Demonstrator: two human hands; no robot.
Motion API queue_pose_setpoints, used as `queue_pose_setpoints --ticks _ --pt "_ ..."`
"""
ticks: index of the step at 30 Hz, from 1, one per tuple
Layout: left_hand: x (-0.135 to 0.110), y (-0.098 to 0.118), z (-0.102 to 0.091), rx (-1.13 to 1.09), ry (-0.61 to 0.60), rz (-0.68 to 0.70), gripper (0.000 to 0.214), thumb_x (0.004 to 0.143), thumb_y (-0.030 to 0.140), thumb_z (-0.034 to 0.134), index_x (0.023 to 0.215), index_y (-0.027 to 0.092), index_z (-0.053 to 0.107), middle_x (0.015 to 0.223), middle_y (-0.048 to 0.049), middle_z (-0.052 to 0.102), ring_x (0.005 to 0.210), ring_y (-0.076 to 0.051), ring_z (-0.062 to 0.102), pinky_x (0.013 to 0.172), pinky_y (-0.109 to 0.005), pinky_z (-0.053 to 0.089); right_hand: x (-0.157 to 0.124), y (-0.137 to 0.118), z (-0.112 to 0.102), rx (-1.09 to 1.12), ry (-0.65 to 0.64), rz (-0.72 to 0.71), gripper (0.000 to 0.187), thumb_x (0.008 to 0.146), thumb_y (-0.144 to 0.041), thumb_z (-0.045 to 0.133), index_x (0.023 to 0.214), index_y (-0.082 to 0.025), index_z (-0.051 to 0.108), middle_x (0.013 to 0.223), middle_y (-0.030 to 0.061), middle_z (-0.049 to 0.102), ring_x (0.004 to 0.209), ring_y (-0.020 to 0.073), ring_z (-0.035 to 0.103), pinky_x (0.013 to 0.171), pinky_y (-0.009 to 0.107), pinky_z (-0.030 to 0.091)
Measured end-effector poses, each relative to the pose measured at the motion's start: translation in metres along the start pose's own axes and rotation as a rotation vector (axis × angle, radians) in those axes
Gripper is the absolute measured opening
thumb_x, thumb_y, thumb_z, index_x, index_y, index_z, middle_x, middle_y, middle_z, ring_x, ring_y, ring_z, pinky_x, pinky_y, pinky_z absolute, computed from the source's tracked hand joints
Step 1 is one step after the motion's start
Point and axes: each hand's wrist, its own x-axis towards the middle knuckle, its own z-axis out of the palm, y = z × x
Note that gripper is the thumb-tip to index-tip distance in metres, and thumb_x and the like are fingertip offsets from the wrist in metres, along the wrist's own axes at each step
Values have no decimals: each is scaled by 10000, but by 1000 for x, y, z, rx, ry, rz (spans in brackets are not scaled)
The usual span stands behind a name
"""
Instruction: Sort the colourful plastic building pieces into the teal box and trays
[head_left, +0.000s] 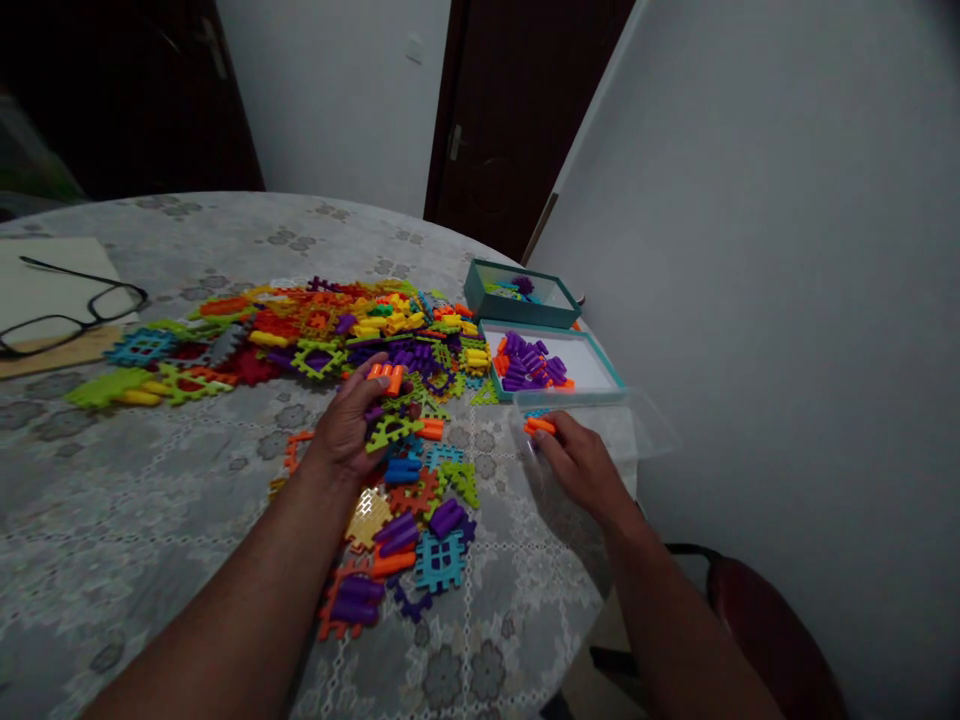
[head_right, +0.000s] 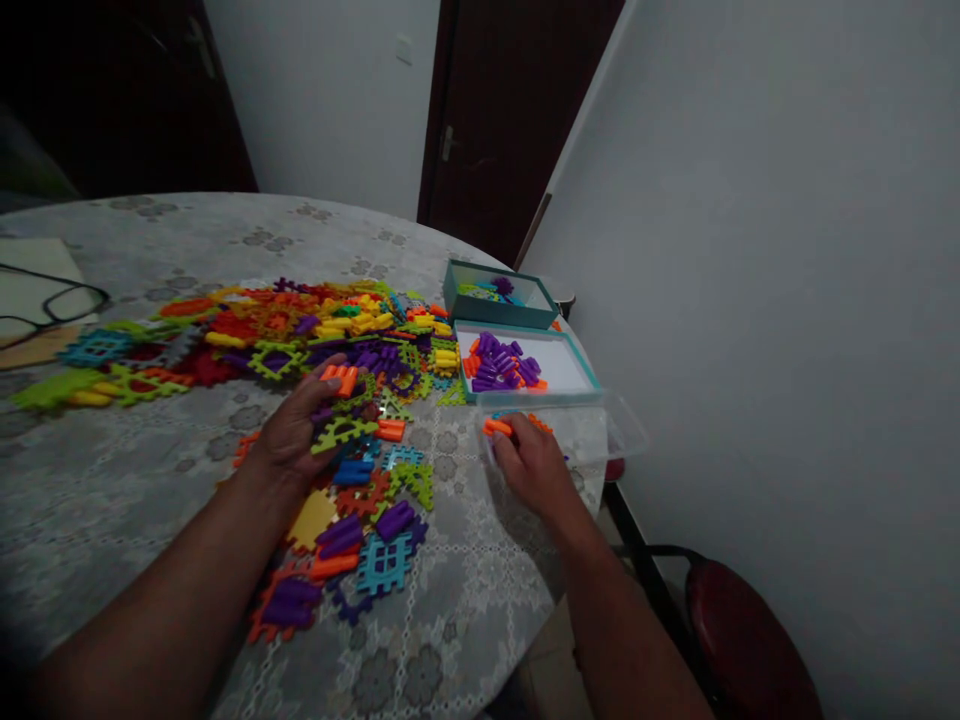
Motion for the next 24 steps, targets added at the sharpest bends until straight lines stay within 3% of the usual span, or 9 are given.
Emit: queue_pose_setpoints --ticks 4,9,13,16,19,24 --pt "-4 2 2 -5 7 -9 729 701 147 774 1395 251 578 860 -10 719 636 -180 711 580 -314 628 32 10 -15 -32 58 11 293 995 -408 517 1065 -221 731 926 49 749 807 212 664 731 301 444" --pt "-5 1 -1 -13 -60 -28 825 702 213 802 1467 274 501 842 -6 724 570 -192 700 519 -318 599 100 40 -24 -214 51 90 336 958 -438 541 1008 -182 752 866 83 748 768 219 649 676 298 407" --pt "-3 -1 -5 -36 -84 -21 841 702 228 809 1479 276 490 824 1 718 558 -192 695 512 -319 593 132 50 -23 -307 131 192 398 933 -356 564 1221 -129 718 941 143 778 849 259 690 761 337 442" --pt "-4 -2 -5 -41 -83 -19 809 707 228 800 1465 264 518 874 -24 734 575 -176 694 540 -310 598 126 30 -19 -290 184 118 384 938 -342 557 1224 -147 725 1002 149 788 905 279 709 822 365 465" --pt "-4 -1 -3 -53 -75 -25 789 703 218 800 1448 254 541 906 -34 737 589 -169 690 559 -313 603 97 -14 -6 -151 191 -48 303 967 -368 537 1103 -208 756 1044 111 791 905 261 719 830 359 486" --pt "-3 -4 -1 -72 -71 1 749 708 200 804 1418 253 571 933 -30 734 652 -171 700 600 -307 604 46 -88 41 184 -47 -142 224 982 -386 553 1036 -234 708 930 55 769 757 214 697 712 317 488"
